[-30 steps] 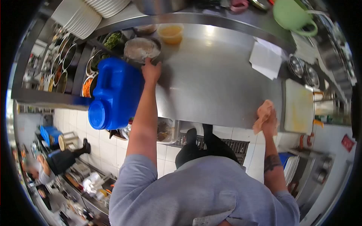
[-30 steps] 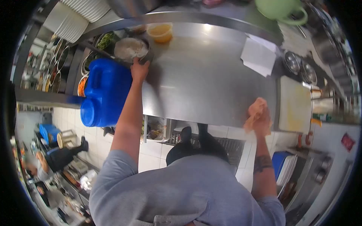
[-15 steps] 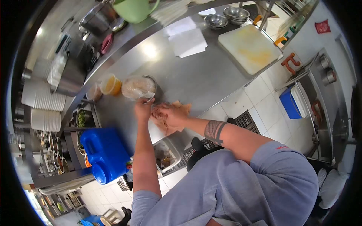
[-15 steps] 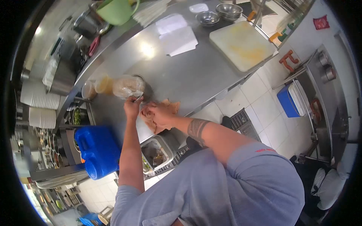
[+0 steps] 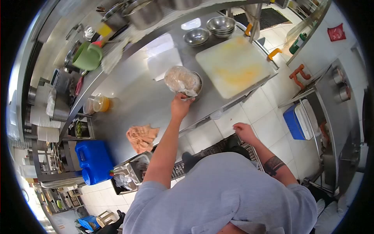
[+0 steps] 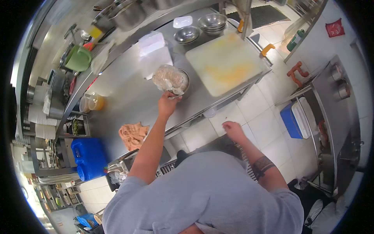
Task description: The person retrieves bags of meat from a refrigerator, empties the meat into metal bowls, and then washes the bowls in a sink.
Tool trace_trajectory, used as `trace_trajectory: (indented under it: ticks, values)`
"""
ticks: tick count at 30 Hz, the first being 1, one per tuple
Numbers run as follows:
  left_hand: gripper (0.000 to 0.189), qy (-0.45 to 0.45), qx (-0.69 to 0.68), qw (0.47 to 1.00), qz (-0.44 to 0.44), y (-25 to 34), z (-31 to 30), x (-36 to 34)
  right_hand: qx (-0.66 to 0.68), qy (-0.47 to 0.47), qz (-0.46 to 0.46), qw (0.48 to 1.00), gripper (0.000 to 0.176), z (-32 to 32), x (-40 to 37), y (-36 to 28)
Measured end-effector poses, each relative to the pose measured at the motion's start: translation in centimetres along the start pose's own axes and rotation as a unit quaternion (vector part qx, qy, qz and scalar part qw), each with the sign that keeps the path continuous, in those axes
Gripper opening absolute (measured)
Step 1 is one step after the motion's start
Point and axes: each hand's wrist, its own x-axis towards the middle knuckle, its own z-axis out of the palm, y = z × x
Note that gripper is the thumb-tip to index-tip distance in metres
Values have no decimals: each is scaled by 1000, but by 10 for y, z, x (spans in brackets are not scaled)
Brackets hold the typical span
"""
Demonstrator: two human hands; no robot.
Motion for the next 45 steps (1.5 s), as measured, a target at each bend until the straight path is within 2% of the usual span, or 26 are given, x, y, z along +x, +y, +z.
trace_trajectory:
  ticks: [3, 5, 6, 7, 8, 9, 12, 13, 14, 15, 17, 19, 20, 21, 22, 25, 26, 27, 28, 30, 32, 34, 36, 39, 41, 45]
  values:
    - [42, -41, 31, 999, -4, 21, 34, 18, 120, 45, 119, 985, 19, -117, 38, 45]
    - [48, -124, -114, 978, -124, 30, 41, 28, 237, 115, 99, 960, 21, -198, 76, 52]
    - [48, -132, -111, 977, -122, 46, 43, 35, 320, 162, 103, 928, 19, -235, 99, 41]
    - [51, -102, -120, 967, -202, 73, 38, 37, 263, 170, 62, 948, 19, -272, 131, 53]
    - [55, -67, -128, 948, -283, 86, 35, 39, 342, 226, 102, 906, 31, -304, 164, 51]
    - [55, -67, -124, 947, -287, 81, 39, 43, 372, 251, 127, 884, 45, -332, 196, 44]
    - [66, -109, 120, 982, -96, 42, 39, 68, 383, 285, 141, 867, 64, -383, 253, -9]
    - [66, -103, 123, 982, -99, 15, 40, 74, 313, 279, 171, 892, 67, -393, 266, -28]
    - [58, -1, 286, 958, 25, -15, 43, 77, 241, 272, 199, 910, 70, -399, 282, -39]
    - [51, 99, 434, 883, 146, -30, 45, 81, 243, 268, 196, 911, 70, -403, 299, -41]
    - [45, 137, 459, 865, 149, 44, 39, 66, 131, 125, 173, 968, 66, -406, 325, -32]
    - [39, 174, 485, 846, 138, 68, 42, 58, 89, 94, 149, 980, 53, -400, 342, -33]
    - [38, 129, 406, 901, 83, 64, 45, 66, -62, 53, 149, 985, 45, -404, 351, -32]
    - [38, 84, 317, 944, 31, 59, 47, 73, -211, 15, 143, 967, 37, -406, 357, -37]
    - [38, 73, 353, 932, 40, 55, 47, 74, -147, 101, 129, 975, 30, -400, 331, -58]
    - [32, 25, 315, 949, 6, 55, 34, 76, -414, 76, -45, 906, 27, -449, 283, -37]
    - [27, 37, 271, 961, 26, 60, 23, 72, -103, 202, 63, 972, 19, -430, 208, -87]
    - [27, 38, 270, 962, 22, 49, 15, 73, -97, 175, 53, 978, 16, -424, 148, -118]
    - [29, 37, 223, 973, 44, 37, 9, 76, -53, 178, 27, 982, 25, -430, 109, -87]
    - [31, 38, 167, 982, 73, 28, -3, 87, 46, 191, 77, 977, 38, -382, 32, -91]
    - [34, -40, 47, 997, 56, 31, -13, 82, 50, 148, 137, 978, 35, -331, 9, -91]
    - [32, -33, 13, 996, 76, 43, -14, 75, 112, 191, 131, 966, 28, -273, 8, -75]
    - [30, -17, -17, 995, 99, 63, -18, 75, 239, 153, 166, 944, 36, -219, 2, -101]
    - [22, 49, -6, 990, 133, 93, -25, 83, 209, 70, 97, 971, 42, -152, 19, -114]
    - [15, 87, 95, 962, 242, 106, -31, 95, 188, 16, 88, 978, 40, -125, 36, -151]
    - [13, 99, 158, 947, 263, 127, -39, 99, 161, -83, 42, 983, 40, -99, 77, -199]
